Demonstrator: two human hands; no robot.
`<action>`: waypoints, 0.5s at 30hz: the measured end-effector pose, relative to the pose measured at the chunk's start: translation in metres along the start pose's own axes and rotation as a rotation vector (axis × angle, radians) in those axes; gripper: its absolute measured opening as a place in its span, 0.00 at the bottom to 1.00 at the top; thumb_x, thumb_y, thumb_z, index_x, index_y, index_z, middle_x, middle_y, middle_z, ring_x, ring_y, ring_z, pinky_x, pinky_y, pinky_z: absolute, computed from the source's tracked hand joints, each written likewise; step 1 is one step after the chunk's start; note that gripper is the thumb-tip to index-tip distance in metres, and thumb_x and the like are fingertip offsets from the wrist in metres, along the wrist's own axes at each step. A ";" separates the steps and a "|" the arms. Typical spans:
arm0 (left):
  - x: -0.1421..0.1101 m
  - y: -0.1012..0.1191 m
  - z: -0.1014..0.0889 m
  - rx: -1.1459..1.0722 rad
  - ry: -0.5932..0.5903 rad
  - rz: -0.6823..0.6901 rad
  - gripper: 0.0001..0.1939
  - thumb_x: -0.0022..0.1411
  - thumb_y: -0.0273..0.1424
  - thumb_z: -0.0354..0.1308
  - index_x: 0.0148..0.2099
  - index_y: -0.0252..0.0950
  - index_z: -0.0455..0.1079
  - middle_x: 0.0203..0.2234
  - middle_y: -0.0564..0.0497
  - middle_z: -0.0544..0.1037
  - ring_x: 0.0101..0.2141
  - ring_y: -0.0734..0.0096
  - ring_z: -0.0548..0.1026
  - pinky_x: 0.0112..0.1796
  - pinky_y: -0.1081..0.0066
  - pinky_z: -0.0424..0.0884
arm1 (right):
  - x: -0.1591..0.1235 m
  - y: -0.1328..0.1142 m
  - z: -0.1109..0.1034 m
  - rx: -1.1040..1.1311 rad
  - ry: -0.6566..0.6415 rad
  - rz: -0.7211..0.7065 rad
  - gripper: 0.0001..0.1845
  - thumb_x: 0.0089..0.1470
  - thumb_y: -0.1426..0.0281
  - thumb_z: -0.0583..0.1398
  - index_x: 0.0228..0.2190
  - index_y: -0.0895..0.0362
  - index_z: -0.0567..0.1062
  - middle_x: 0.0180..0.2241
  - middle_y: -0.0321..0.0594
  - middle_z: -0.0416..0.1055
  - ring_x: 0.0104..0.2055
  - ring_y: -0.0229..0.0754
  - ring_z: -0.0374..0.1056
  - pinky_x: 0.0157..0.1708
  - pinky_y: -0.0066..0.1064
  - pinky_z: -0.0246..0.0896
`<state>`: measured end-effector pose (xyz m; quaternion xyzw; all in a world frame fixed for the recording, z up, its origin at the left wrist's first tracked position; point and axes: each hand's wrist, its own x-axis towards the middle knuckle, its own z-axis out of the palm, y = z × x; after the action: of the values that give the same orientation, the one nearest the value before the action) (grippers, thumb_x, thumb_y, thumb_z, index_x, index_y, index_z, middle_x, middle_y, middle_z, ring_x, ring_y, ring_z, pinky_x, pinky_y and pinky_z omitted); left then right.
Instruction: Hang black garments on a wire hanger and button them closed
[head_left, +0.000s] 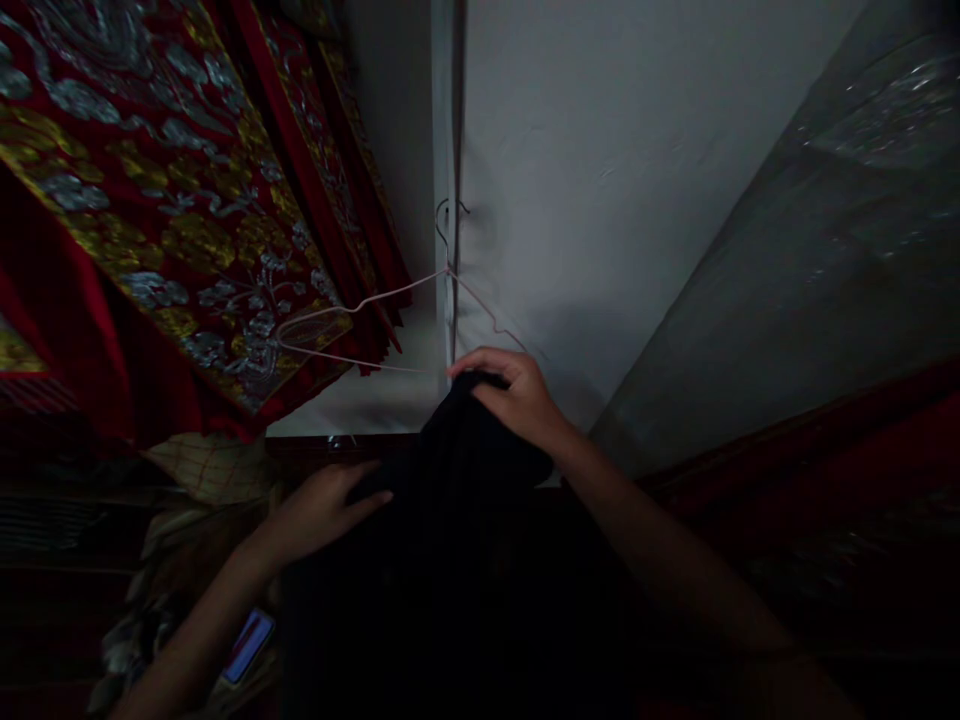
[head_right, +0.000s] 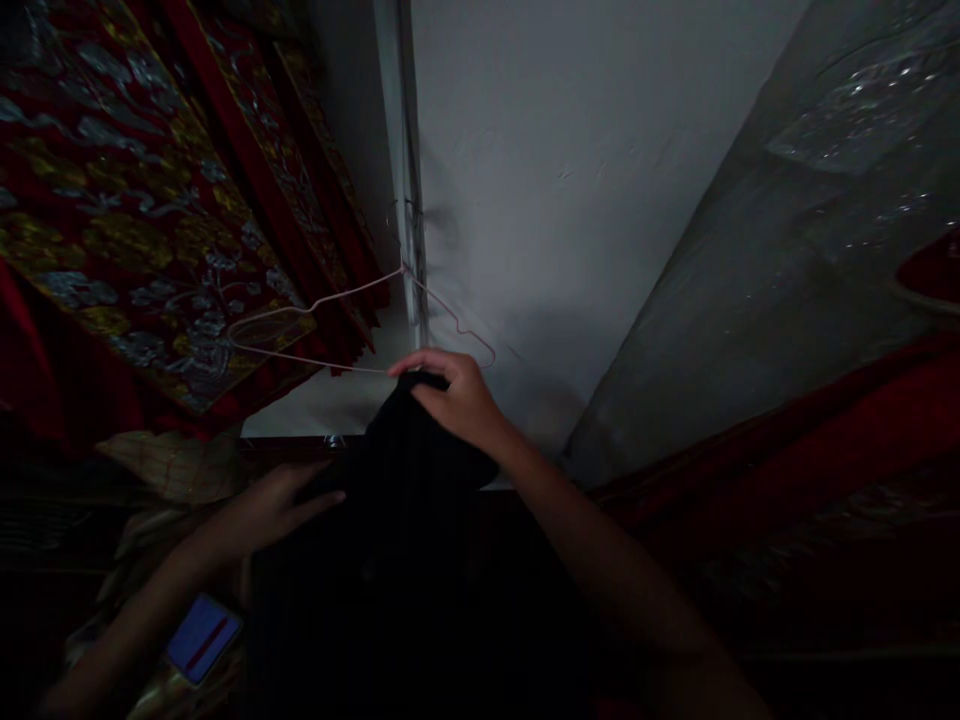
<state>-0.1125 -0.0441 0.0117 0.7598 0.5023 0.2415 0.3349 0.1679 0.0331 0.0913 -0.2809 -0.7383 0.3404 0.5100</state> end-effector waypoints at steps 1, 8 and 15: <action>-0.003 -0.002 -0.009 0.040 0.060 -0.028 0.18 0.62 0.43 0.62 0.52 0.44 0.78 0.43 0.48 0.84 0.41 0.53 0.82 0.44 0.66 0.74 | 0.008 0.008 -0.002 0.003 0.082 0.008 0.17 0.50 0.74 0.57 0.38 0.54 0.82 0.39 0.37 0.79 0.41 0.42 0.74 0.45 0.33 0.66; -0.027 0.041 -0.037 0.056 0.323 0.006 0.15 0.65 0.45 0.57 0.40 0.40 0.76 0.30 0.51 0.81 0.30 0.62 0.78 0.32 0.72 0.73 | 0.037 0.087 0.028 -0.035 -0.035 0.317 0.14 0.58 0.63 0.57 0.33 0.54 0.82 0.26 0.36 0.76 0.32 0.43 0.70 0.38 0.33 0.65; -0.036 0.041 -0.040 0.256 0.020 -0.112 0.17 0.61 0.38 0.57 0.51 0.41 0.77 0.43 0.47 0.83 0.42 0.54 0.81 0.45 0.63 0.74 | 0.012 0.105 -0.003 -0.218 0.046 0.262 0.09 0.45 0.75 0.57 0.21 0.56 0.78 0.21 0.34 0.73 0.27 0.41 0.66 0.30 0.28 0.55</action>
<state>-0.1297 -0.0781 0.0677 0.7647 0.5738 0.1641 0.2430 0.1741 0.1074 0.0161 -0.4363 -0.7160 0.3152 0.4446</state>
